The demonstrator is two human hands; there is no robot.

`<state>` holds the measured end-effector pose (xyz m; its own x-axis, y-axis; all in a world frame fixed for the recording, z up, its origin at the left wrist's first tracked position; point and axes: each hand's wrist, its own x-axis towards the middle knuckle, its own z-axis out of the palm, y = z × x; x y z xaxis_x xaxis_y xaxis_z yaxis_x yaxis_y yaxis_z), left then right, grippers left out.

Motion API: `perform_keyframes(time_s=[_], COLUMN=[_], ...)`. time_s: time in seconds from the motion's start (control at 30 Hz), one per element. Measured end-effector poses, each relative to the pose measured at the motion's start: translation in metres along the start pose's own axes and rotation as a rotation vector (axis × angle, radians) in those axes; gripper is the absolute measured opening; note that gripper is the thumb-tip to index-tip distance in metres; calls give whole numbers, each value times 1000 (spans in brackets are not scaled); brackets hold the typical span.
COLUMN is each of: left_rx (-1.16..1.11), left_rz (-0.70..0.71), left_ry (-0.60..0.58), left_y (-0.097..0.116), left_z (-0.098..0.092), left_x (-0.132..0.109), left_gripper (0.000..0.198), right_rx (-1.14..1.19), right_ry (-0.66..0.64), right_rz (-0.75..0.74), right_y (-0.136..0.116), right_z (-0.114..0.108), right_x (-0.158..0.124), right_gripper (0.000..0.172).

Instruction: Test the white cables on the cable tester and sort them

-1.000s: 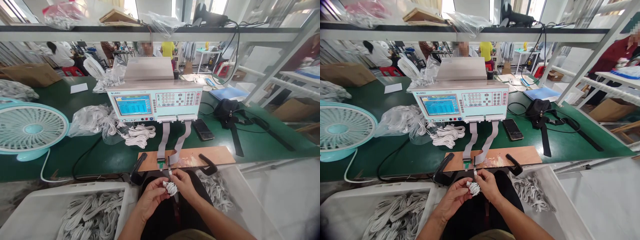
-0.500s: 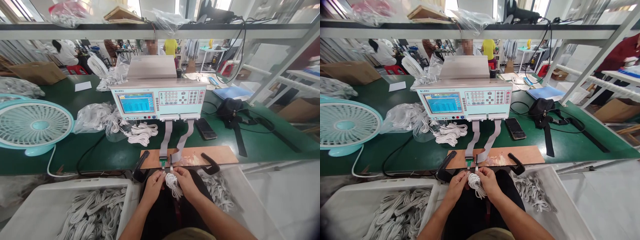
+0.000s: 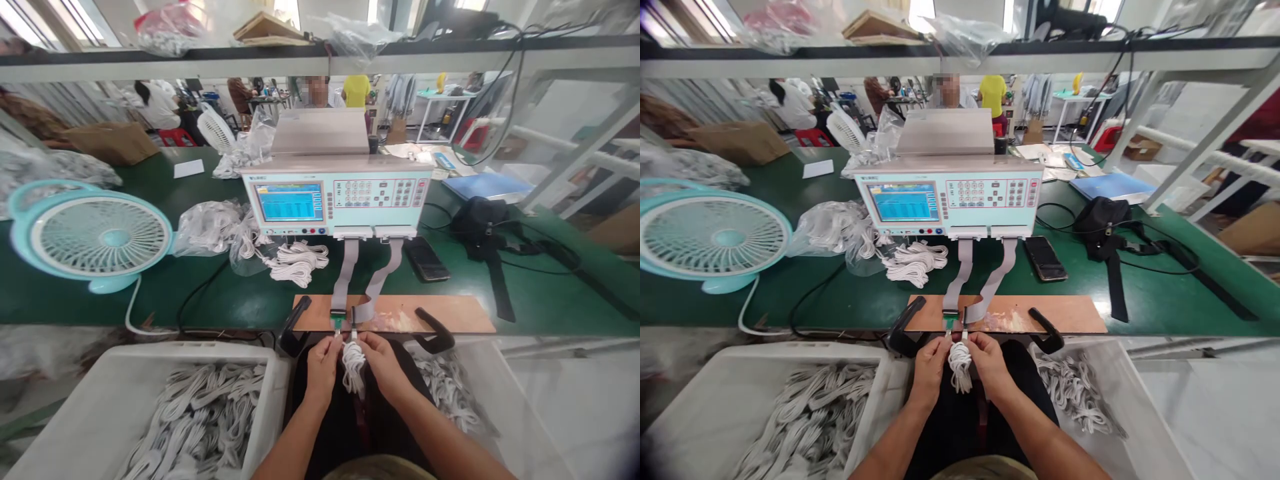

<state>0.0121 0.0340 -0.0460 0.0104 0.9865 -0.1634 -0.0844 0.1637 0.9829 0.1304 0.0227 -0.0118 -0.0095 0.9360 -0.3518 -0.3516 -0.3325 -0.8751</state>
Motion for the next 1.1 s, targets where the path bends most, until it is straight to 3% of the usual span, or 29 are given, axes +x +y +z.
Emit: perform_keyframes(time_s=[0.1, 0.2, 0.27, 0.33, 0.37, 0.43, 0.5, 0.57, 0.63, 0.73, 1.0, 1.1], left_rx=[90, 137, 215, 386, 494, 747, 821, 882, 925, 961, 1027, 1081], left_rz=[-5, 68, 245, 373, 347, 161, 71, 26, -2, -11, 43, 65], left_ry=[12, 49, 145, 328, 458, 649, 653, 564, 476, 417, 294, 350], left_y=[5, 22, 32, 31, 24, 1, -30, -57, -77, -91, -94, -87], left_z=[-1, -25, -60, -109, -136, -190, -233, -258, -268, -271, -284, -297], left_x=[-5, -16, -25, -30, -30, -26, -19, -14, -12, -10, 6, -5], left_gripper=[39, 37, 33, 31, 30, 26, 23, 31, 40, 32, 20, 26], right_rx=[0, -61, -82, -81, -80, -80, -84, -93, -98, -94, -124, -102], right_ry=[14, 37, 40, 42, 44, 47, 40, 35, 42, 65, 53, 23], right_rz=[30, 55, 70, 81, 84, 79, 83, 93, 104, 104, 127, 90], right_y=[4, 8, 9, 10, 10, 11, 11, 10, 9, 6, 3, 5], right_z=[-3, -7, -9, -10, -10, -11, -12, -12, -11, -8, -3, -3], right_x=[0, 2, 4, 5, 5, 6, 6, 5, 5, 3, 2, 2], right_gripper=[38, 37, 36, 36, 36, 36, 36, 36, 36, 38, 35, 30])
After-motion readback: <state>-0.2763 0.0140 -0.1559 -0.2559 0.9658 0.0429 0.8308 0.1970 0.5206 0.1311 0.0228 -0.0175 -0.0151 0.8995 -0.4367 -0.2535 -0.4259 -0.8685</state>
